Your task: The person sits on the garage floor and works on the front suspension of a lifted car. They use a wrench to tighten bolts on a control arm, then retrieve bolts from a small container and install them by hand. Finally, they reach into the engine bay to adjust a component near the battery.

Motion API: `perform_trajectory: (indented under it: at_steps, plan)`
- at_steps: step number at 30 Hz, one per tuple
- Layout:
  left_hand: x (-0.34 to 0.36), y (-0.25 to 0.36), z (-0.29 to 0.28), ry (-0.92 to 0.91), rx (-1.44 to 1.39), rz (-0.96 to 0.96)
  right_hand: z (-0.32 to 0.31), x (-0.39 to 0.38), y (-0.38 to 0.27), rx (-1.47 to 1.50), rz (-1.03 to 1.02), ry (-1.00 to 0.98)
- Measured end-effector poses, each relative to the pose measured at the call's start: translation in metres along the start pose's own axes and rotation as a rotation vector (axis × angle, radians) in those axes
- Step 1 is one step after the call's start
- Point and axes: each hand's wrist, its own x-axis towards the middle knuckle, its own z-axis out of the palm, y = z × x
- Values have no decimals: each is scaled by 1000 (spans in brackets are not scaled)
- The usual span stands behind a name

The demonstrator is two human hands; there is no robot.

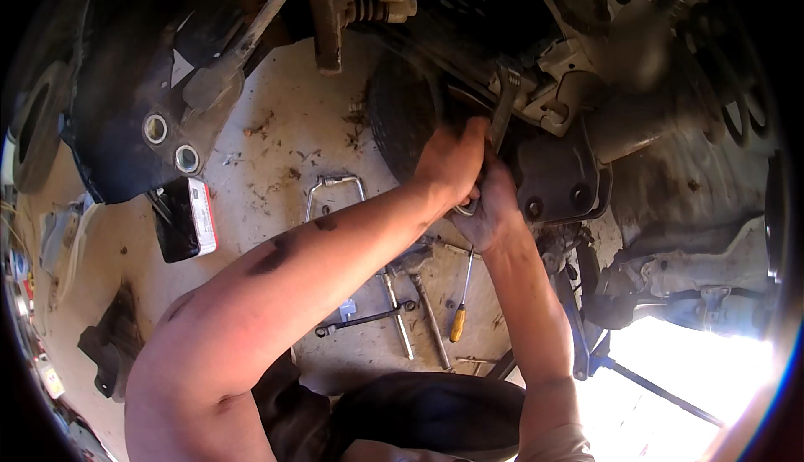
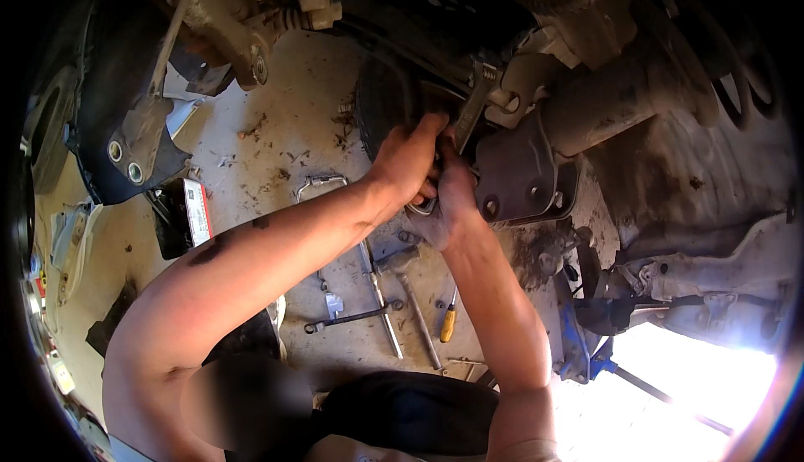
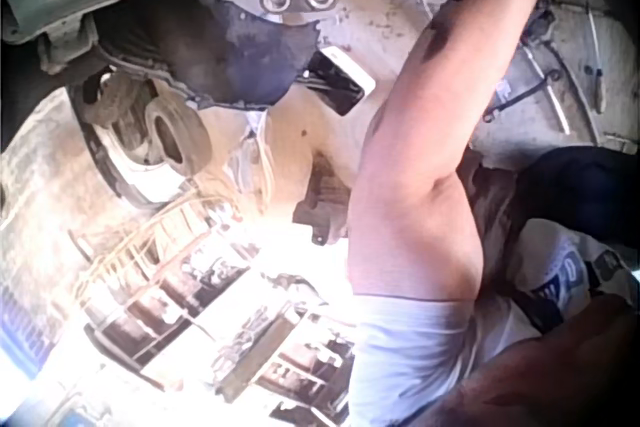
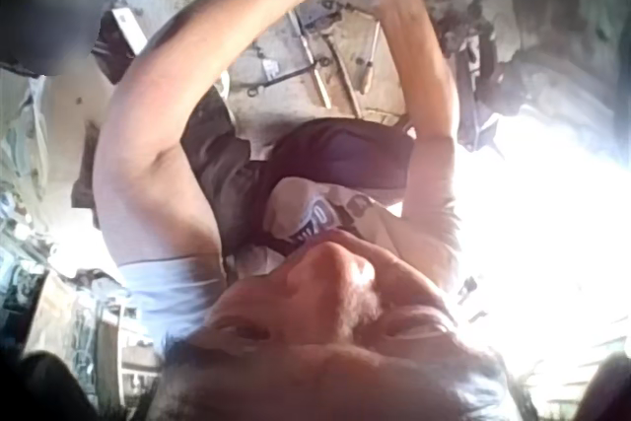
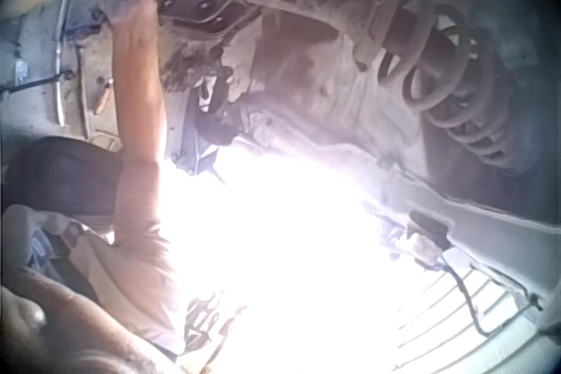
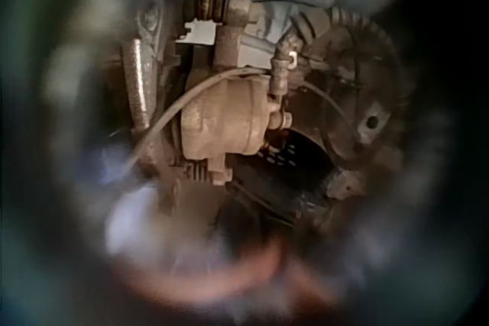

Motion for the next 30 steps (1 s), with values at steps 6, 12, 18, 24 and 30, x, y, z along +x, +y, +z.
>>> perform_trajectory:
  at_steps: [6,12,18,24,30]
  plan:
    - [2,-20,20,59,-37,123,-57,10,-1,58,79,-174]
    - [9,-20,18,82,158,228,-71,10,1,137,81,-339]
    - [15,-20,-6,37,400,403,-26,14,20,175,-73,-197]
    - [7,-2,-35,-98,321,288,19,9,34,138,-133,17]
    - [11,2,-35,-104,365,383,18,14,30,115,-172,-2]
